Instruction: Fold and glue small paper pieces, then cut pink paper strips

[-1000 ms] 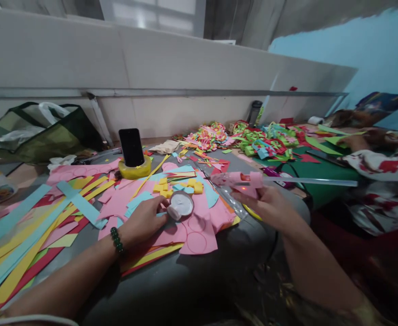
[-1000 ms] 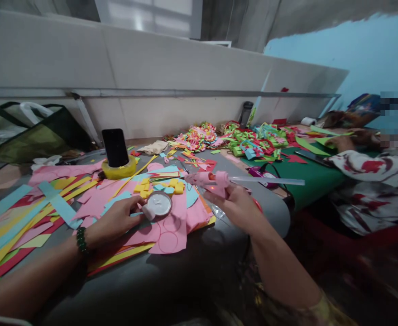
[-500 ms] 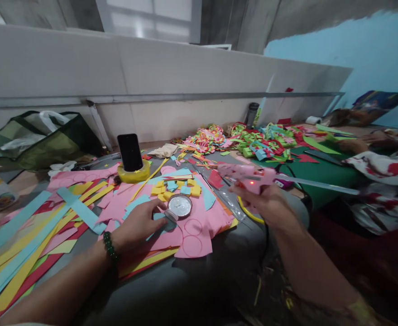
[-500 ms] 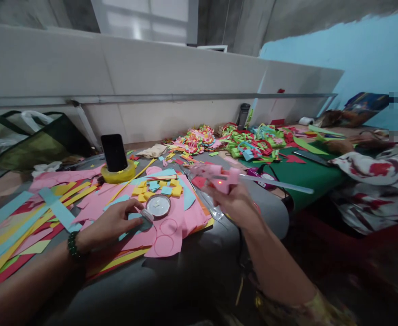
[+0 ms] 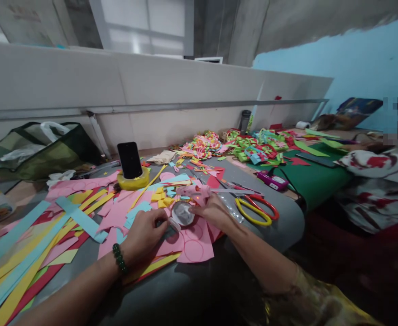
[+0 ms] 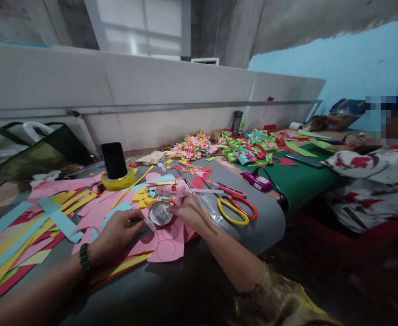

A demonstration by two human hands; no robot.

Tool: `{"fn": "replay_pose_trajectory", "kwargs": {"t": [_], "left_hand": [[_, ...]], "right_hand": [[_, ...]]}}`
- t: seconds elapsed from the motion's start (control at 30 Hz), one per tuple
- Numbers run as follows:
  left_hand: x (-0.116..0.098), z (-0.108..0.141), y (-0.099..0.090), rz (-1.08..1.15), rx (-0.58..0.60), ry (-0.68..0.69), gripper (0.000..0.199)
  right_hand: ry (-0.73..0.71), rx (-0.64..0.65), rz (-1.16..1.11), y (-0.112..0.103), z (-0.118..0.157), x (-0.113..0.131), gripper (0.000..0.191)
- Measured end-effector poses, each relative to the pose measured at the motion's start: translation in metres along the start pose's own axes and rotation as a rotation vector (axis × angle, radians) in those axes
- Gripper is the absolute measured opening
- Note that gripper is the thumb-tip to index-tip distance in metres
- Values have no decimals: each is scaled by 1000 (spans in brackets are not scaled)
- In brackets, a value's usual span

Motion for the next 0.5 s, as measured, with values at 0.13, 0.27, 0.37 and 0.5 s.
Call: {"fn": "replay_pose_trajectory", "kwargs": {"t": [0.13,0.27,0.37,0.5], "left_hand": [[-8,2,-3,-59,-25,57,20],[-15,5,-7,-24,-65,79,19],[-21,9,-10,-16,-178,131,17],[-22,14,-13,25,-312,221,16]], "right_hand": [[69,-63,-34,-4,3,-3,19],[99,-72,-131,-7,4,-4,19],[103,-77,-202,-9,3,-7,17],[65,-80,-303,-8,0,-9,20]]}}
Point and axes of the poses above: each hand's wrist, its own z-axis away from the middle knuckle, its own y-axis out of the palm, x = y × z, the point moved 4 cm from there along -z, towards the middle knuckle, and after that the axes turned 10 degrees about x, right-handed, at the moved point
